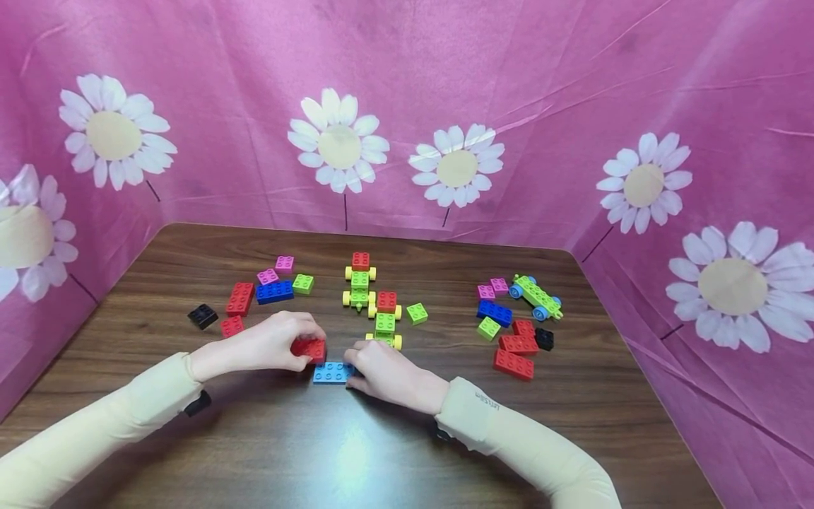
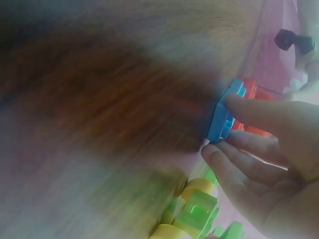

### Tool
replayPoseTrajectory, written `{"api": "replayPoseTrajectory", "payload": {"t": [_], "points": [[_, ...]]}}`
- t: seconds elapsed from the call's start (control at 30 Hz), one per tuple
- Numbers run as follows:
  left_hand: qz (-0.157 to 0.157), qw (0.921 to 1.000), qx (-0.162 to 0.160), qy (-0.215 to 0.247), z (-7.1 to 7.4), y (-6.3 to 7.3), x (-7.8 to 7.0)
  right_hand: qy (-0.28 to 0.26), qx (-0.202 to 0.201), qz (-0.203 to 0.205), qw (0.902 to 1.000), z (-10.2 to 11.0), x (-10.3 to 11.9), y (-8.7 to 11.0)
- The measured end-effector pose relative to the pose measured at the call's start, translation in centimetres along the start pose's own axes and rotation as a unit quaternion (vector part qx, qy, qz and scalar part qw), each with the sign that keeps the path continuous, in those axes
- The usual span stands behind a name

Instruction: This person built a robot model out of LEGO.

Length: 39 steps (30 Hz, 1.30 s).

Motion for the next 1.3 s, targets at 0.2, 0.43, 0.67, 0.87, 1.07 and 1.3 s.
{"api": "replayPoseTrajectory", "payload": {"t": [0.2, 0.43, 0.67, 0.87, 1.07, 1.3], "points": [[-0.009, 0.9999, 0.006, -0.005, -1.0, -0.1, -0.3, 0.001, -0.003, 0.001, 1.0, 0.0, 0.0, -0.1], [-0.011, 0.9999, 0.011, 0.002, -1.6, -0.1, -0.4, -0.004, -0.003, 0.0, 1.0, 0.0, 0.0, -0.1], [-0.021, 0.9997, 0.01, -0.006, -1.9, -0.3, -0.7, 0.0, -0.007, -0.007, 1.0, 0.0, 0.0, -0.1], [-0.016, 0.9998, 0.011, -0.004, -1.9, -0.5, -0.7, 0.006, -0.01, -0.011, 0.9999, 0.0, 0.0, -0.1], [-0.011, 0.9999, 0.009, 0.0, -1.8, -0.5, -0.7, 0.008, -0.022, -0.011, 0.9997, 0.0, 0.0, -0.1], [-0.02, 0.9998, 0.005, -0.001, -1.8, -0.4, -0.7, 0.011, -0.025, -0.018, 0.9995, 0.0, -0.1, -0.1]]}}
Point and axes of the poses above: each hand's wrist, its own y-axis away from the middle knuckle, its own z-axis out of the back of the hand, x = y × z, the point moved 5 cm from there along -y, towards the middle knuckle, and after that the axes turned 4 degrees about -y, right-handed, at the moved point
